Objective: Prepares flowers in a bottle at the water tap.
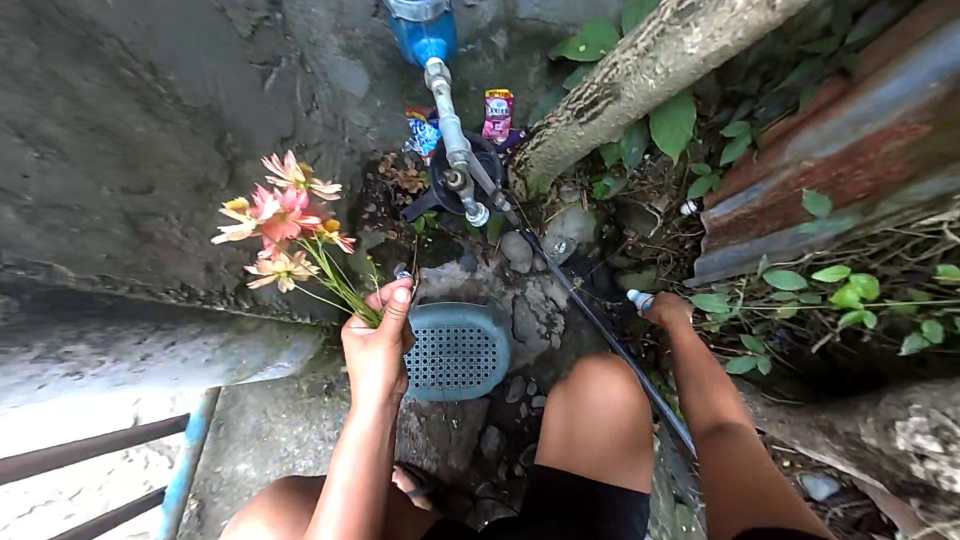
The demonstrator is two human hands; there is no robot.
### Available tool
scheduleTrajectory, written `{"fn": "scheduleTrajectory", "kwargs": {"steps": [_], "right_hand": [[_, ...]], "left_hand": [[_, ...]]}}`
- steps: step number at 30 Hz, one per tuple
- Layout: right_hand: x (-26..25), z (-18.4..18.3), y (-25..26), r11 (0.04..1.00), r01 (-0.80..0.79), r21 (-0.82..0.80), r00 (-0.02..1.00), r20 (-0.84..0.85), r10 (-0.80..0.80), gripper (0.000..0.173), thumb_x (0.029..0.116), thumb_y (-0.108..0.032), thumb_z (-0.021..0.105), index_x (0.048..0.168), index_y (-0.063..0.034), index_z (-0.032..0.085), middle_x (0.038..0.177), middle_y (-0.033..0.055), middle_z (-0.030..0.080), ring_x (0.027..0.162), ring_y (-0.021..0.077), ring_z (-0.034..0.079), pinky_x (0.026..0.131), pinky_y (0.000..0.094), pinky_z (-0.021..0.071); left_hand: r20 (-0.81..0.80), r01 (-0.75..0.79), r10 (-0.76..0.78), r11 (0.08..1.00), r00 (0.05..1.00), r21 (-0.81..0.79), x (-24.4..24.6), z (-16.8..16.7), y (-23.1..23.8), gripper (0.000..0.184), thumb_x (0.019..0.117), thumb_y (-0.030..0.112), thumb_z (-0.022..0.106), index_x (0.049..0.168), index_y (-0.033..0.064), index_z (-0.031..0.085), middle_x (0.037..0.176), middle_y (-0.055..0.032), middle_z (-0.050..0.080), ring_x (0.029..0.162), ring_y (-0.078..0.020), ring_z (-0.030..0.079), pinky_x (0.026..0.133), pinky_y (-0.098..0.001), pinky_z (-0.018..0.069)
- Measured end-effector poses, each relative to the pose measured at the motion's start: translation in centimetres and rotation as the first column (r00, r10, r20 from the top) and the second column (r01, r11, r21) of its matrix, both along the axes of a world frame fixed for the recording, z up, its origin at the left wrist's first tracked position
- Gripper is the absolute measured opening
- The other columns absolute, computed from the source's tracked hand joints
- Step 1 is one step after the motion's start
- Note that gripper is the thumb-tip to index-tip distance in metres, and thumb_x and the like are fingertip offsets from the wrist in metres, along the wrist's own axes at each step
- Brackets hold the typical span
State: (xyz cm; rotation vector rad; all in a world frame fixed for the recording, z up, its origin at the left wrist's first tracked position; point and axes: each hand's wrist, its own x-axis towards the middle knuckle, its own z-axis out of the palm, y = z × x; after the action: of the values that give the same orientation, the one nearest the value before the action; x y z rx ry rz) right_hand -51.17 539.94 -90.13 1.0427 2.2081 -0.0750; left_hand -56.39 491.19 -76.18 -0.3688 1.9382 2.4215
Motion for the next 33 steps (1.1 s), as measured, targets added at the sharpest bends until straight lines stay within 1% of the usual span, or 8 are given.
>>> {"fn": "scheduleTrajectory", "kwargs": {"steps": [5,8,13,19,22,25,30,33], "right_hand": [[1.1,-2.0,2.2,0.995,0.074,0.065,0.997,-0.013,-0.074,0.059,0.0908,-0.032,0.074,0.137,-0.0005,0.057,0.138,0.0279,0.059,0.128,0.0479,0.056,0.099,0.0732,0.0427],[1.3,-3.9,4.4,0.987,0.138,0.078,0.982,-0.139,-0.127,0.06,0.0935,-0.04,0.07,0.134,0.0032,0.059,0.139,0.03,0.056,0.131,0.0474,0.053,0.101,0.0696,0.0446],[-0.9,-1.0,4.2,0.984,-0.016,0.177,0.999,-0.041,0.024,0.072,0.0747,-0.037,0.089,0.124,0.0093,0.063,0.131,0.0327,0.06,0.128,0.0488,0.055,0.103,0.069,0.0436],[-1.7,-0.6,3.1,0.973,-0.104,0.208,0.993,-0.04,0.115,0.072,0.0817,-0.026,0.084,0.135,0.012,0.053,0.141,0.036,0.051,0.127,0.0529,0.053,0.098,0.069,0.046],[-1.3,-1.9,4.1,0.973,-0.06,0.222,0.956,-0.266,0.12,0.078,0.0858,-0.03,0.08,0.145,0.0081,0.045,0.145,0.0376,0.045,0.126,0.057,0.052,0.098,0.0723,0.0444],[-0.8,-3.3,5.0,0.952,-0.16,0.262,0.977,-0.096,0.19,0.074,0.081,-0.025,0.082,0.138,0.0099,0.051,0.142,0.0378,0.048,0.124,0.0578,0.052,0.096,0.0748,0.0423],[-1.4,-5.5,6.4,0.858,-0.421,0.294,0.901,0.25,0.356,0.043,0.0948,-0.013,0.065,0.128,0.0124,0.06,0.132,0.0343,0.059,0.127,0.0517,0.054,0.106,0.0702,0.0373],[-1.7,-4.2,5.2,0.82,-0.509,0.263,0.853,0.283,0.438,0.031,0.0944,-0.006,0.063,0.12,0.0106,0.065,0.127,0.0302,0.063,0.125,0.0473,0.056,0.109,0.0675,0.0338]], "left_hand": [[-0.014,0.009,-0.009,1.0,1.0,0.018,-0.2,0.3,0.0,0.015,0.1006,0.014,0.063,0.11,0.0079,0.073,0.06,0.0064,0.053,0.042,-0.001,0.039,0.039,-0.0154,0.0345],[-0.016,0.005,-0.005,1.0,1.0,0.012,-0.1,0.5,-0.1,0.014,0.1003,0.014,0.064,0.109,0.0083,0.074,0.058,0.0068,0.052,0.042,-0.001,0.038,0.039,-0.0154,0.0341],[-0.027,0.017,-0.016,1.0,0.999,0.022,-0.1,0.6,-0.7,0.016,0.1007,0.015,0.063,0.11,0.008,0.074,0.06,0.0064,0.054,0.042,-0.0008,0.039,0.039,-0.0152,0.0348],[-0.039,0.025,-0.023,0.999,0.999,0.042,-0.2,1.0,-1.0,0.017,0.102,0.019,0.062,0.111,0.0106,0.073,0.056,0.0088,0.047,0.042,-0.001,0.038,0.04,-0.0153,0.0349],[-0.066,0.014,-0.01,0.998,0.998,0.058,-0.6,1.2,-1.2,0.017,0.1017,0.018,0.062,0.11,0.009,0.073,0.056,0.0085,0.047,0.041,-0.0007,0.038,0.04,-0.0151,0.0341],[-0.055,0.029,-0.026,0.999,0.998,0.044,-0.5,1.0,-1.5,0.018,0.1024,0.019,0.06,0.11,0.0102,0.073,0.057,0.009,0.047,0.042,-0.0011,0.038,0.04,-0.0154,0.0347],[-0.055,0.025,-0.023,0.999,0.998,0.032,-0.8,0.8,-1.6,0.017,0.1017,0.02,0.062,0.109,0.0108,0.074,0.056,0.0088,0.047,0.042,-0.0011,0.038,0.04,-0.0156,0.0346],[-0.035,0.03,-0.029,0.999,0.999,0.029,-0.7,0.7,-1.6,0.017,0.1022,0.019,0.06,0.109,0.0112,0.073,0.055,0.0095,0.046,0.042,-0.0008,0.038,0.04,-0.0153,0.0351]]}}
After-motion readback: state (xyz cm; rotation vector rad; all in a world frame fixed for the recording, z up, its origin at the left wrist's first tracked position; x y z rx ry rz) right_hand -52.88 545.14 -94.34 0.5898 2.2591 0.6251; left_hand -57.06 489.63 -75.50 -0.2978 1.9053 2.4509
